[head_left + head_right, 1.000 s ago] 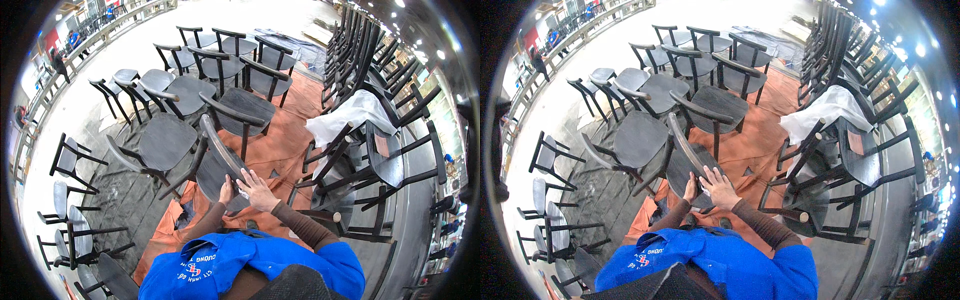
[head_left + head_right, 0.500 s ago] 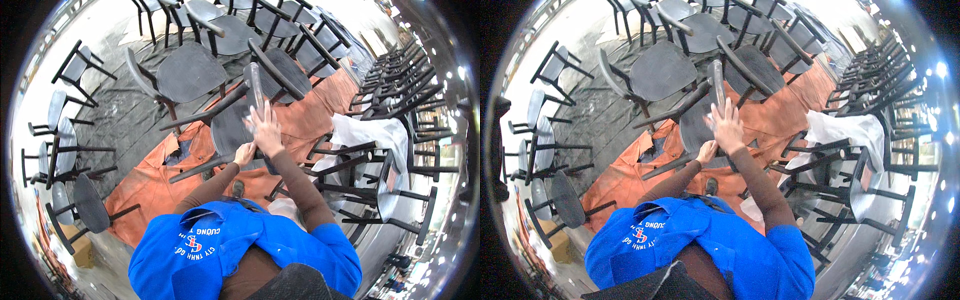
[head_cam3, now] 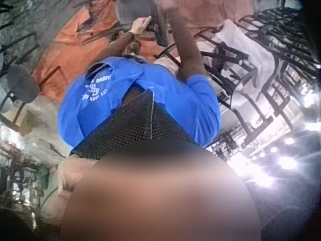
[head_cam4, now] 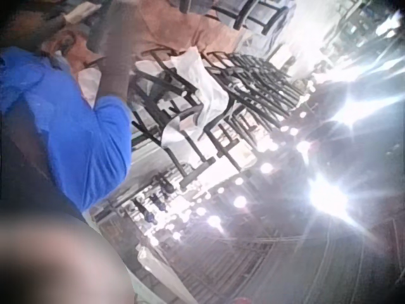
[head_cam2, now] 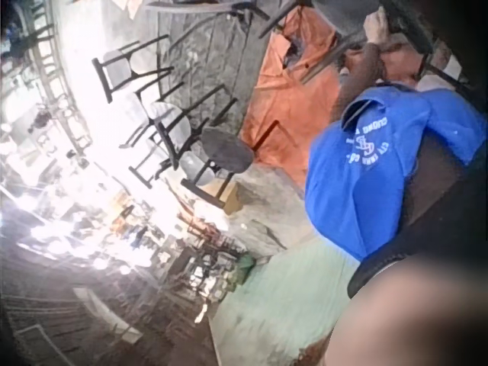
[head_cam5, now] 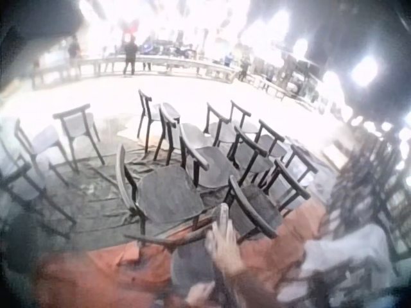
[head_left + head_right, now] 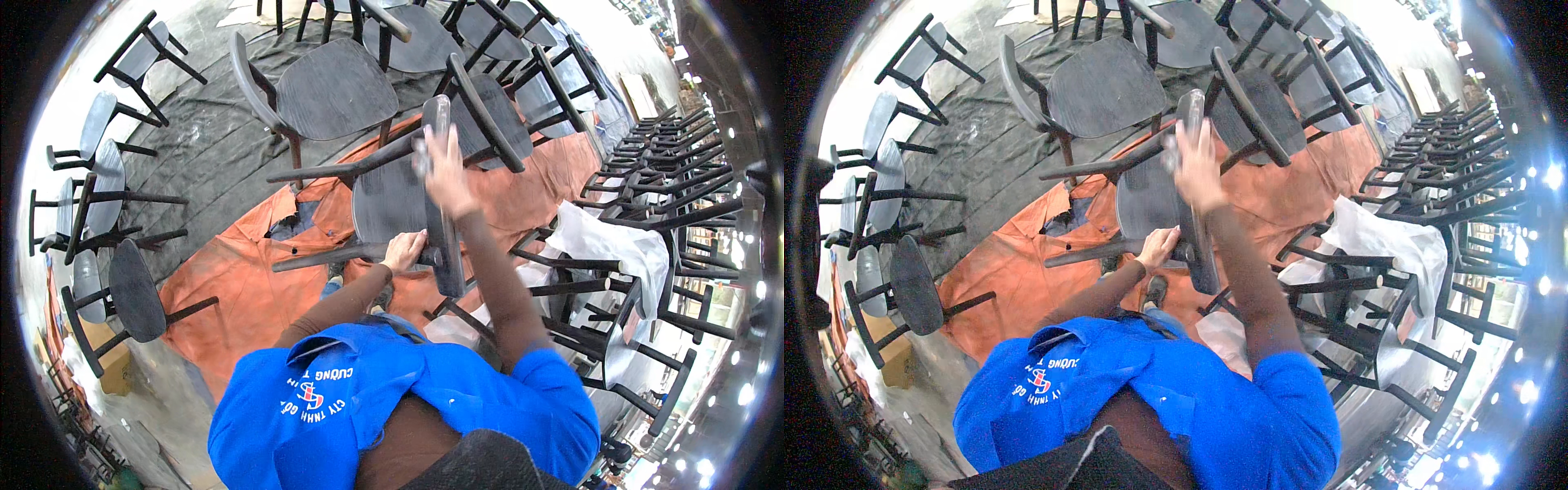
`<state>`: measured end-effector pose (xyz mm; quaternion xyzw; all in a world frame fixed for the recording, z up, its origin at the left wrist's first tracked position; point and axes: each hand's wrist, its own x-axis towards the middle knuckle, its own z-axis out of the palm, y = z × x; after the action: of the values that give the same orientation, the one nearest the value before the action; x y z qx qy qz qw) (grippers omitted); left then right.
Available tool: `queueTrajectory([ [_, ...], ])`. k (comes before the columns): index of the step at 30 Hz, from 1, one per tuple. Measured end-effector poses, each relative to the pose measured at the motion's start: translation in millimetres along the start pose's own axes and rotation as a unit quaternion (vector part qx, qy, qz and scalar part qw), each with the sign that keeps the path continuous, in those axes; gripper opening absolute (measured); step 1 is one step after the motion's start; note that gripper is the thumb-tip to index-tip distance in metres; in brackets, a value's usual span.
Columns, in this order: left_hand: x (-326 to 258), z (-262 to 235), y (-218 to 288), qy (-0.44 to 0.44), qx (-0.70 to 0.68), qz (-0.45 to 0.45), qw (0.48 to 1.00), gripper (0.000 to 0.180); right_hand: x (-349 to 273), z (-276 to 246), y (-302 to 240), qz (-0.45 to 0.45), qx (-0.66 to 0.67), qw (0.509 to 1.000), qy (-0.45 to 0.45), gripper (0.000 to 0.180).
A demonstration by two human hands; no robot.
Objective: The person walks to a row of black chairs and wipes the armrests and seats with a white cloth. The person handles each chair one at a time, wiping different parts of the chair before moving to the next.
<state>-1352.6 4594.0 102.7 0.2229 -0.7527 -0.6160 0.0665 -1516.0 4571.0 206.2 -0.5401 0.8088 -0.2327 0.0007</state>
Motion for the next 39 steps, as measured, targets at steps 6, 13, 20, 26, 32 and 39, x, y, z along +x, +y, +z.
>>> queueTrajectory([
  [6,61.2,-40.4,44.0,-0.04,-0.515,-0.163,0.841,0.06,-216.0,-72.6,-65.3,0.025,-0.035,0.995,-0.086,0.044],
  [13,122.5,2.1,95.2,0.196,-0.294,-0.081,0.932,0.08,-355.5,-78.9,-26.1,0.246,0.266,0.93,-0.053,0.049],
  [20,59.1,-19.0,94.6,0.059,-0.234,-0.099,0.965,0.064,-371.5,-67.9,21.2,0.433,0.459,0.767,0.118,0.04],
  [26,-45.1,-8.6,91.2,0.12,-0.206,-0.138,0.961,0.101,-281.7,-50.5,46.8,0.383,0.783,0.465,0.154,0.034],
  [32,-137.5,-2.0,95.6,0.095,-0.131,-0.13,0.978,0.12,-203.9,-31.1,10.2,0.184,0.912,0.362,-0.056,0.044],
  [39,-226.6,-13.3,60.0,0.073,-0.074,-0.11,0.988,0.115,-184.2,15.1,-84.6,0.127,0.935,0.271,-0.188,0.063],
])
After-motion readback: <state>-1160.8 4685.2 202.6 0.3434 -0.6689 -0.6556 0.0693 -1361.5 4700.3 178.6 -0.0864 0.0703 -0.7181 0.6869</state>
